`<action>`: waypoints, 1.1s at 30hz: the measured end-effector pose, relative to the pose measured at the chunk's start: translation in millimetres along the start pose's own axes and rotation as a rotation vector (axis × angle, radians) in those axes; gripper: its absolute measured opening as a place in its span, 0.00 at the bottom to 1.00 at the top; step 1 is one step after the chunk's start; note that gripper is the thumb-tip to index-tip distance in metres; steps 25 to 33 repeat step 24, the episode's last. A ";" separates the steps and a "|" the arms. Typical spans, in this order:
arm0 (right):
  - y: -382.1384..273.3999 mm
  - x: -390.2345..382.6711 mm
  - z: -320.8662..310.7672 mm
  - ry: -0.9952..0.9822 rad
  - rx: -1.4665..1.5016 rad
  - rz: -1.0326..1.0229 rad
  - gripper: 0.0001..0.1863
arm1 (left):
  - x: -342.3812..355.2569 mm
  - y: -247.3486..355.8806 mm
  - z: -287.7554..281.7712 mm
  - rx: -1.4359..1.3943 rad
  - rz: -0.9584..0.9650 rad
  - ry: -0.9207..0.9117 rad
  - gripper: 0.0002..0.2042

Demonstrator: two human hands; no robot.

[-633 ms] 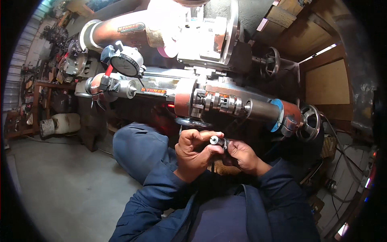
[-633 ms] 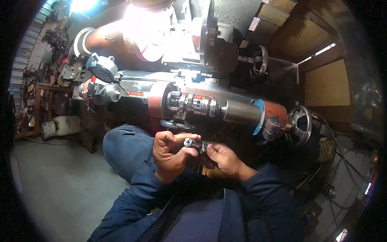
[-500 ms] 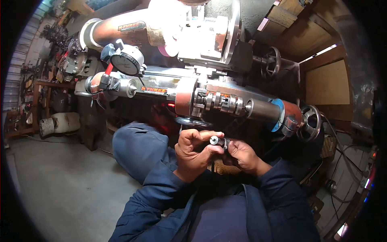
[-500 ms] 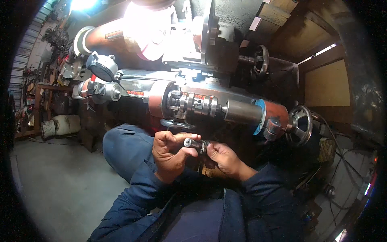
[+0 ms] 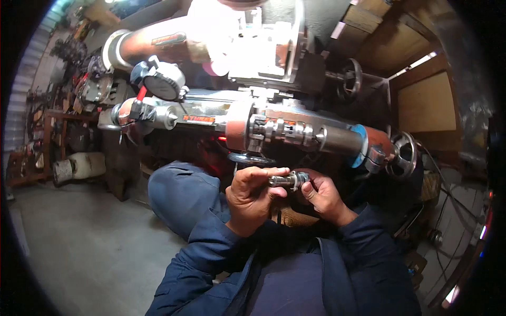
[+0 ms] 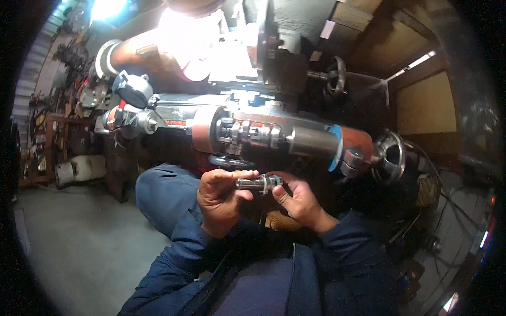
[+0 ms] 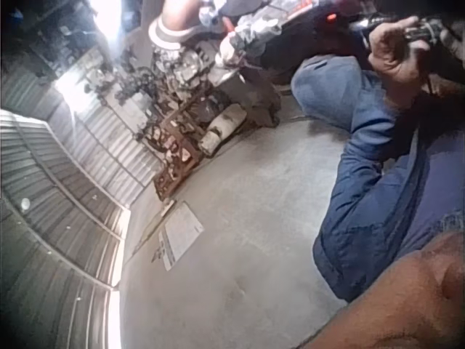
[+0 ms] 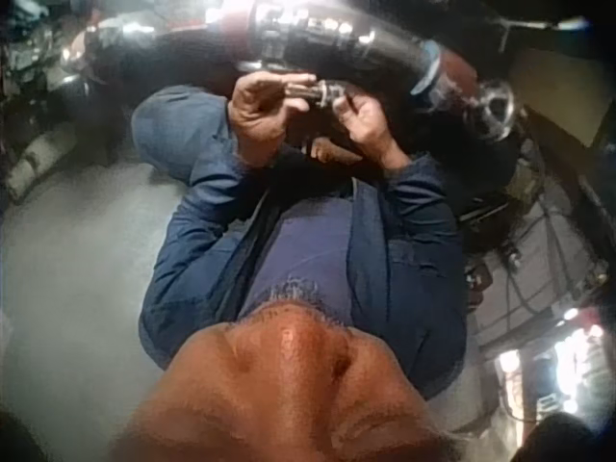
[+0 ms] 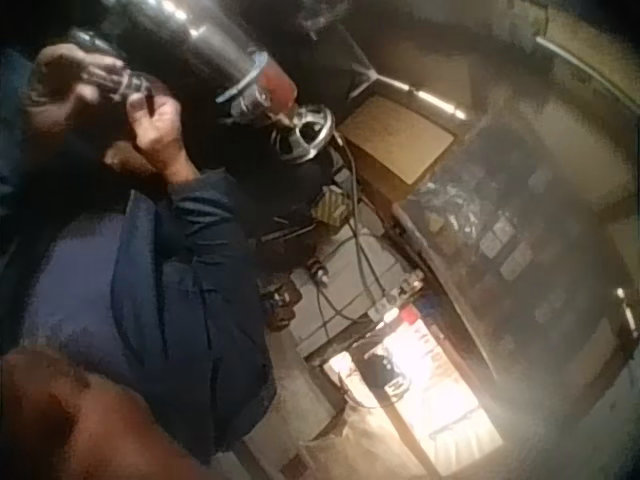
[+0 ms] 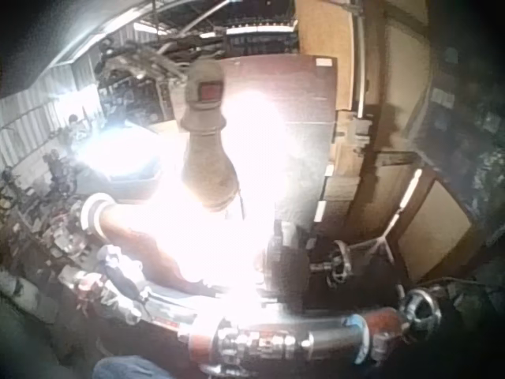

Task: The person works on a metal engine component using a lathe-like machine, adjusting a dial indicator, turning a handwheel, and then holding a smaller metal part to screw a blue cap onto it.

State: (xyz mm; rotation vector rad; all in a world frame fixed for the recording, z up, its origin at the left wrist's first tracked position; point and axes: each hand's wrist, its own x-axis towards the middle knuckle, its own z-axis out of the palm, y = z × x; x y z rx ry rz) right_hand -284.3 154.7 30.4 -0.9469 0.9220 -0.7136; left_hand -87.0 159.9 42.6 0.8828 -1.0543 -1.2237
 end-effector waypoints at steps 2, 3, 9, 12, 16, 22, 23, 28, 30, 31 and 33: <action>-8.2 0.7 -3.6 -0.027 -0.044 -0.031 0.27 | 6.3 -1.2 -0.5 0.041 0.110 -0.070 0.18; -12.0 3.6 -2.8 -0.092 -0.087 -0.047 0.28 | 9.4 -0.4 -4.3 0.098 0.227 -0.101 0.14; -10.9 8.9 0.2 -0.181 -0.191 -0.271 0.31 | 1.3 -0.3 -0.6 0.113 0.193 0.054 0.16; -17.8 -5.5 10.0 -0.099 -0.001 -0.323 0.25 | -9.5 2.9 43.8 -0.003 0.083 -0.063 0.23; -51.5 -52.3 -11.0 -0.042 -0.451 -0.052 0.19 | -14.0 3.0 54.0 -0.363 -0.209 -0.143 0.22; -70.6 -145.9 -88.7 0.480 -0.266 -0.275 0.12 | -2.5 14.7 -3.6 -0.606 -0.520 0.252 0.15; -59.0 -154.3 -115.3 0.765 -0.265 -0.354 0.13 | -1.4 11.5 -8.7 -0.606 -0.514 0.258 0.15; -47.4 -150.4 -120.6 0.749 -0.265 -0.356 0.13 | -0.2 -0.8 -25.0 -0.548 -0.506 0.263 0.16; -47.4 -150.4 -120.6 0.749 -0.265 -0.356 0.13 | -0.2 -0.8 -25.0 -0.548 -0.506 0.263 0.16; -47.4 -150.4 -120.6 0.749 -0.265 -0.356 0.13 | -0.2 -0.8 -25.0 -0.548 -0.506 0.263 0.16; -47.4 -150.4 -120.6 0.749 -0.265 -0.356 0.13 | -0.2 -0.8 -25.0 -0.548 -0.506 0.263 0.16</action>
